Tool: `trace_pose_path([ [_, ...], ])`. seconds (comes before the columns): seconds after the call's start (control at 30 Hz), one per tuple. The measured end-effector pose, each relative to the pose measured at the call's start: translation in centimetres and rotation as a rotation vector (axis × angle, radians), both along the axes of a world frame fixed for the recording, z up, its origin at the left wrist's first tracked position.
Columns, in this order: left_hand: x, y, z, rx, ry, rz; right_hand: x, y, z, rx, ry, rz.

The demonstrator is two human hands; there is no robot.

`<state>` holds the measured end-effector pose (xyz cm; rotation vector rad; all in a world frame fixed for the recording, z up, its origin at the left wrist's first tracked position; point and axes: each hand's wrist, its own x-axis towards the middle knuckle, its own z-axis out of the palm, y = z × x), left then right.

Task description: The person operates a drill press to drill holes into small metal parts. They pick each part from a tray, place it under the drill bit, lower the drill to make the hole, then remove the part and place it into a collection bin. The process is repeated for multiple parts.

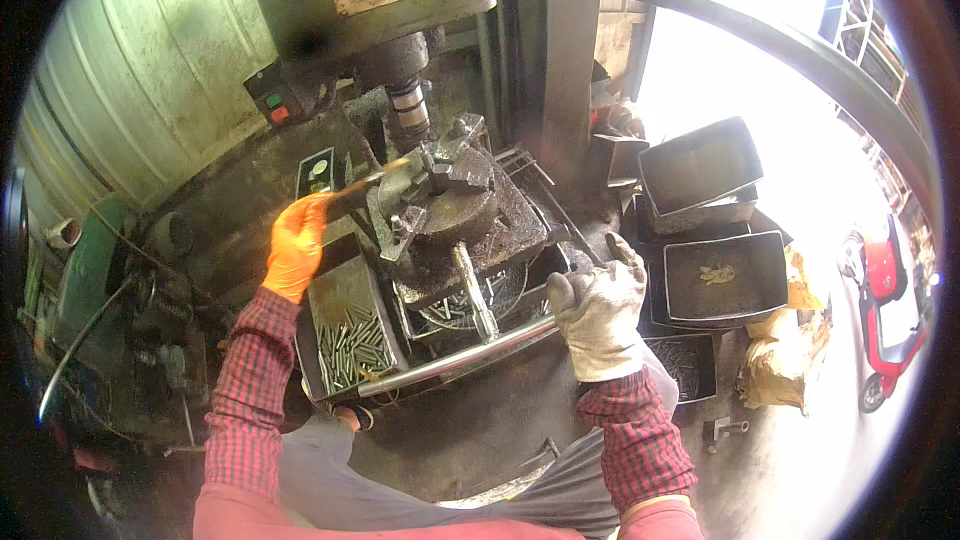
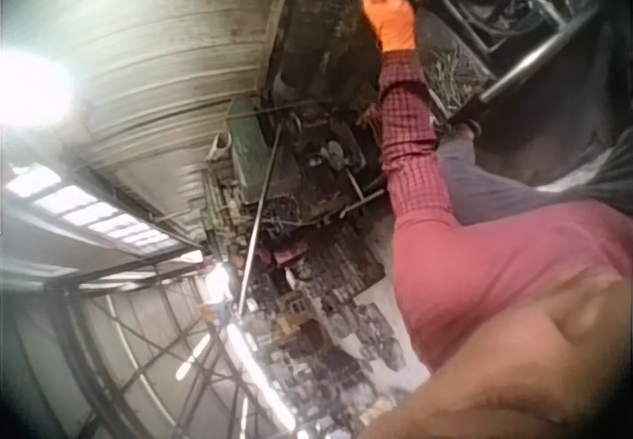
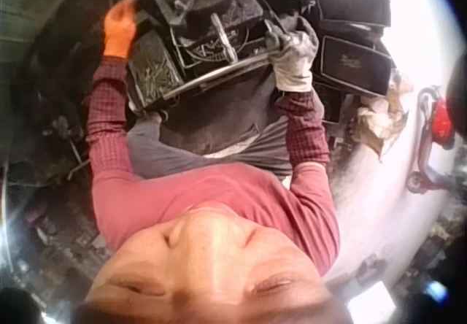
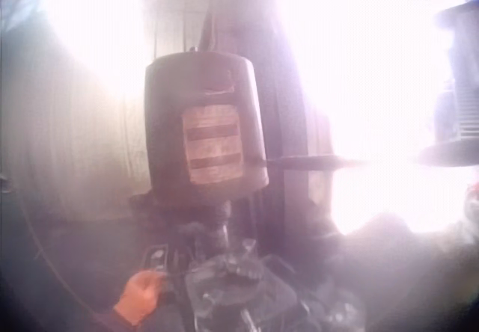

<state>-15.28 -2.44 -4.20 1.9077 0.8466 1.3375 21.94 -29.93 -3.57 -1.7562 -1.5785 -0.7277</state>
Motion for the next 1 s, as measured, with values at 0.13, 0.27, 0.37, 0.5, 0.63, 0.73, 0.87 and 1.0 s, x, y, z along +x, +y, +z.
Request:
trace_pose_path([
  [0.13,5.8,-0.4,2.5,0.001,0.039,-0.034,0.4,-0.2,-0.5,-0.09,0.034,-0.02],
  [0.27,5.1,1.8,2.4,-0.025,-0.004,0.084,0.8,-0.4,-0.8,-0.182,0.017,-0.071],
  [0.37,0.3,4.4,0.9,0.05,0.124,0.361,0.7,-0.4,-0.7,-0.064,0.001,-0.016],
  [0.5,-6.0,7.5,-2.2,0.1,0.279,0.657,0.1,-0.3,-0.4,-0.037,0.082,0.001],
  [0.63,-7.3,9.9,-4.9,0.081,0.41,0.756,0.0,-0.1,-0.1,-0.018,-0.003,-0.015],
  [0.73,-6.4,10.2,-5.4,0.06,0.482,0.745,-0.2,0.0,0.1,0.02,0.0,-0.017],
  [0.87,-5.7,7.0,-3.8,-0.186,0.511,0.764,-0.6,-0.4,1.0,-0.043,0.035,-0.006],
  [1.0,-7.6,0.8,-2.0,-0.207,0.317,0.673,0.8,-2.8,4.7,-0.204,0.414,0.293],
])
